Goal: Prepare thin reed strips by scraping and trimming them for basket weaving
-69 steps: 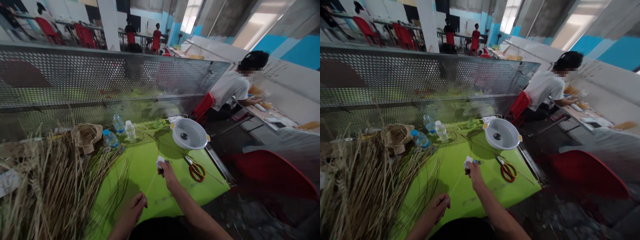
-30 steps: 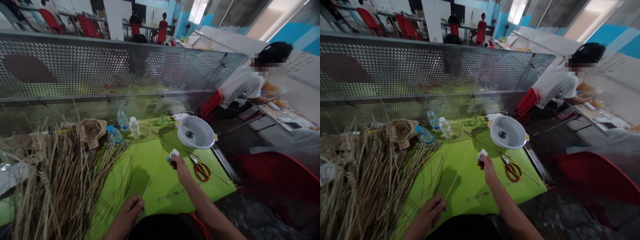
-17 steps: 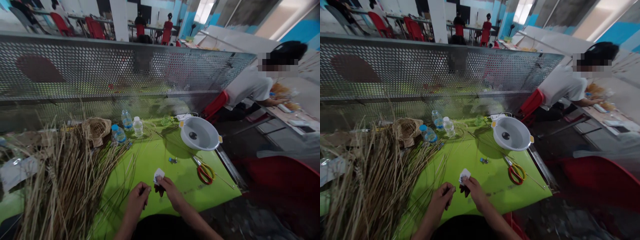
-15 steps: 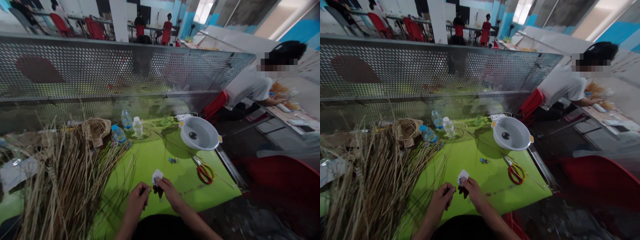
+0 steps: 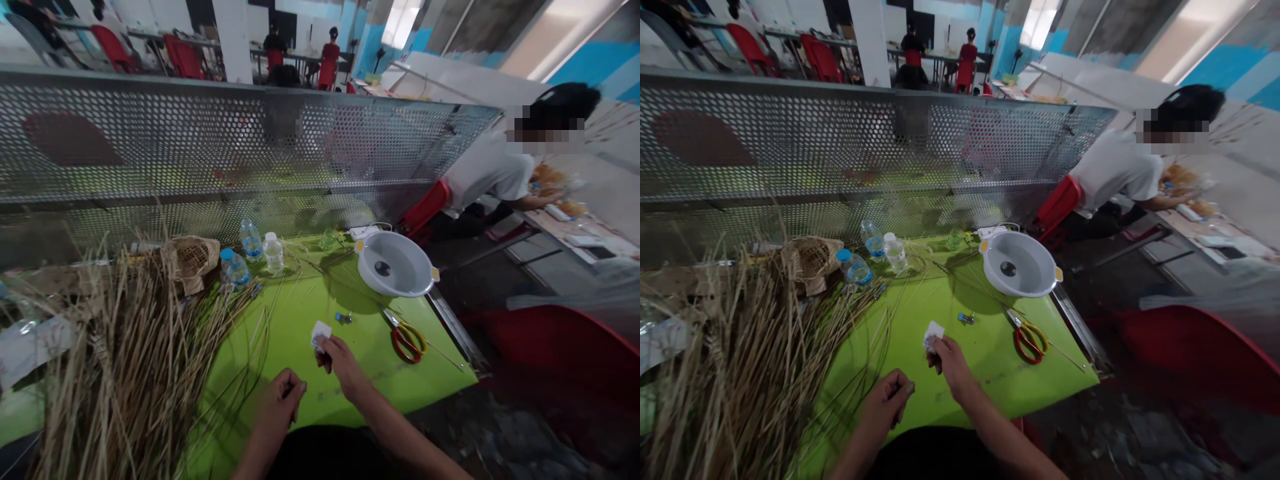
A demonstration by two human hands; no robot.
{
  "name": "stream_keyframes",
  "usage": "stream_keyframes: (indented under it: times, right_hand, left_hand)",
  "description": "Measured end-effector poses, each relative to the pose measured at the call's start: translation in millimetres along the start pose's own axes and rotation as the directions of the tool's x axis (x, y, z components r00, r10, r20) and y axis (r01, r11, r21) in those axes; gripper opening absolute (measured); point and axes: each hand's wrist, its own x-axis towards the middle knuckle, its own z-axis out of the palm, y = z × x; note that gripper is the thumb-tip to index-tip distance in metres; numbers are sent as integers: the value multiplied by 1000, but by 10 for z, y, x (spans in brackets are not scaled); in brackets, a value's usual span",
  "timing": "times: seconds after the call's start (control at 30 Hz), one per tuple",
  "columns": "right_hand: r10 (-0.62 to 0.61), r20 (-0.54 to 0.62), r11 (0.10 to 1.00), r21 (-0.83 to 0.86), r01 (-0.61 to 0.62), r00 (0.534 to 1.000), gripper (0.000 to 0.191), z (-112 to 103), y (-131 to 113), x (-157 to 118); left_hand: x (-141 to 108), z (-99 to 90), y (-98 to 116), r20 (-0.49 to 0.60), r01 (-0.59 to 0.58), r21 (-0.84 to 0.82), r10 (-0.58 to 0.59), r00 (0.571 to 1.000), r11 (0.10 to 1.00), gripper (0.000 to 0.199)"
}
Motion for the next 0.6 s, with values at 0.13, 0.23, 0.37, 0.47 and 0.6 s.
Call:
stream_keyframes:
  times: [0.13,0.23,0.37,0.47,0.6]
  right_hand:
    - [62,119,997,-47,-56,991,32,103,40,-104]
    - [75,-24,997,-12,-75,997,28,63,-18,-39]
    - [50,-83,999,14,-49,995,28,20,-50,6]
    - [51,88,999,-20,-50,995,32,82,24,-78]
    - [60,31,998,-18,-60,998,33,105,36,-99]
  left_hand:
    - [2,14,73,5,-12,13,12,1000,1000,31]
    - [-29,-2,99,40,-36,3,36,999,999,30]
    - [-21,-27,81,48,-29,-2,29,998,1000,30]
    - [14,-17,66,25,-27,-25,28,999,999,31]
    - [18,3,68,24,-15,-10,15,1000,1000,30]
